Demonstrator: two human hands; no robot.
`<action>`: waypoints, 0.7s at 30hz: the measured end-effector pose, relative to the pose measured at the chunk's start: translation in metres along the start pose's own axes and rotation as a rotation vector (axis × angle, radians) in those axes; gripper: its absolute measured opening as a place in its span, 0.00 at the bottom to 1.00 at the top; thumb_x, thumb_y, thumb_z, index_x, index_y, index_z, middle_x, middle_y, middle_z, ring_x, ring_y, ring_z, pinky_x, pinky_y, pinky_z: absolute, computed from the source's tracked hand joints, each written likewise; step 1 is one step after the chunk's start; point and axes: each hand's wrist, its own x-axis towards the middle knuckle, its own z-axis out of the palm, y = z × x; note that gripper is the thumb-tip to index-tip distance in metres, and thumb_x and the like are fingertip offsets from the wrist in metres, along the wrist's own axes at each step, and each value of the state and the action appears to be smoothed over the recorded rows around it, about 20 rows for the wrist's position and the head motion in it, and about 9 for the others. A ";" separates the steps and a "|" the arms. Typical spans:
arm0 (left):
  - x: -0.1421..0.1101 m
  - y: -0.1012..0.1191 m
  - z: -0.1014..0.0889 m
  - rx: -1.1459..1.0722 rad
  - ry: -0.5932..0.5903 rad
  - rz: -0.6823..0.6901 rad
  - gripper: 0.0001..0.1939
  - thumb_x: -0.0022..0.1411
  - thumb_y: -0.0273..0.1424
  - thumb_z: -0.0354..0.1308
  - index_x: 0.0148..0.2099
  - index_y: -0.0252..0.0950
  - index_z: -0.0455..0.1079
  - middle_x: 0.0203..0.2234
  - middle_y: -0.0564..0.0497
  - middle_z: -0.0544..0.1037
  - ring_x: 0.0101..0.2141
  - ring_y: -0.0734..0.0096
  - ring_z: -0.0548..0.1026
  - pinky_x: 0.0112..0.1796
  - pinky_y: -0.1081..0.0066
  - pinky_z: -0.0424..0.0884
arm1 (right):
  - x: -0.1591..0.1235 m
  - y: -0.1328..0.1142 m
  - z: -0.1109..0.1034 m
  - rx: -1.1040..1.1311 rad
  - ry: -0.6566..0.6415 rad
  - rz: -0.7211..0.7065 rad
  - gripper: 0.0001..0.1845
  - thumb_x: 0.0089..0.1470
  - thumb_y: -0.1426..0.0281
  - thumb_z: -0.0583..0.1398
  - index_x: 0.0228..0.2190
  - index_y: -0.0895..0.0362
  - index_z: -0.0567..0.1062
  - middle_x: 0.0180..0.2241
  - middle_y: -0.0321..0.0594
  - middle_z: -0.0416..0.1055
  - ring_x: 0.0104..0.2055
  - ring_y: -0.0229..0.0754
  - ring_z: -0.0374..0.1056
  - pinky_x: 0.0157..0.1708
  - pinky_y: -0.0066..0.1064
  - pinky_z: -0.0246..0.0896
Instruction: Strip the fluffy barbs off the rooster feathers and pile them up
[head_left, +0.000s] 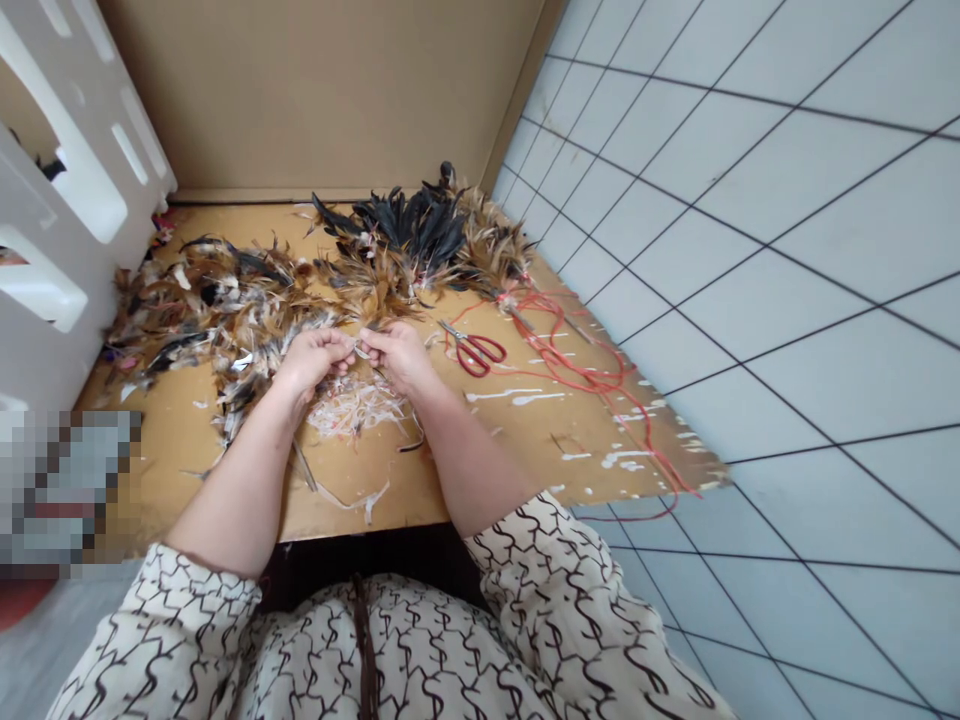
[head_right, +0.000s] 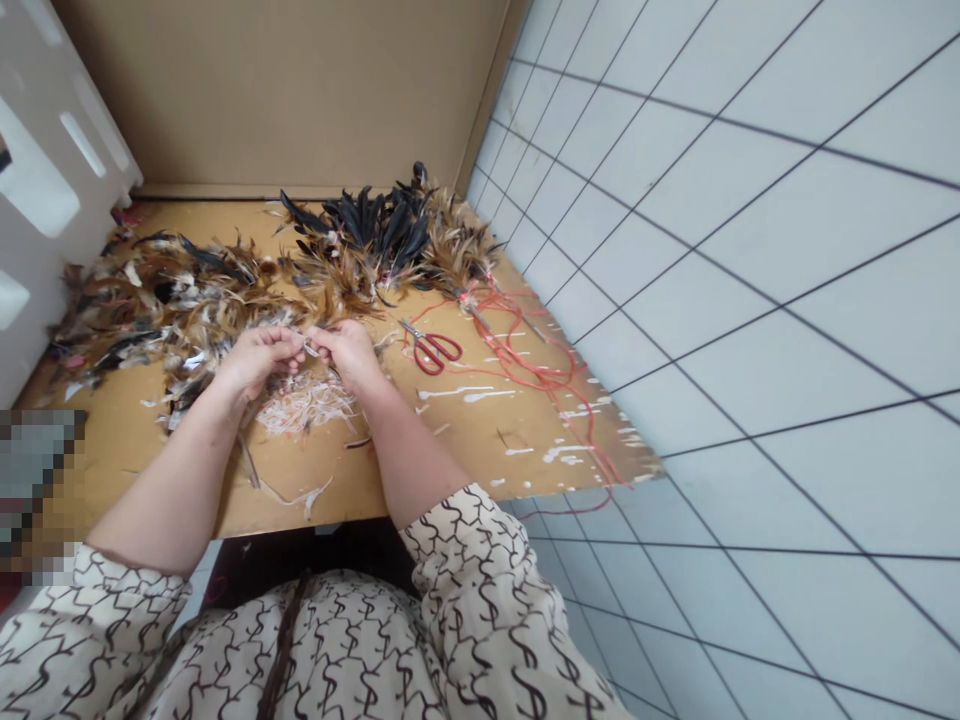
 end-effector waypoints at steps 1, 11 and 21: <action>0.000 0.000 0.000 -0.003 0.009 0.014 0.08 0.42 0.23 0.67 0.21 0.31 0.69 0.13 0.54 0.72 0.13 0.82 0.66 0.18 0.79 0.64 | 0.002 -0.001 -0.003 0.009 0.018 0.002 0.17 0.37 0.67 0.68 0.13 0.59 0.66 0.13 0.31 0.62 0.15 0.28 0.53 0.16 0.23 0.47; -0.001 0.006 -0.003 -0.064 0.161 0.117 0.06 0.42 0.24 0.63 0.21 0.32 0.68 0.13 0.55 0.72 0.15 0.82 0.65 0.19 0.80 0.63 | 0.024 -0.016 -0.047 0.390 0.400 -0.154 0.11 0.42 0.79 0.60 0.26 0.55 0.63 0.27 0.31 0.71 0.33 0.32 0.69 0.35 0.24 0.65; 0.003 0.012 -0.018 0.054 0.252 0.242 0.03 0.41 0.25 0.60 0.20 0.34 0.68 0.14 0.54 0.71 0.15 0.80 0.64 0.21 0.77 0.61 | 0.001 -0.003 -0.006 -0.019 0.064 -0.143 0.05 0.41 0.75 0.62 0.25 0.57 0.70 0.18 0.30 0.69 0.20 0.29 0.62 0.22 0.22 0.55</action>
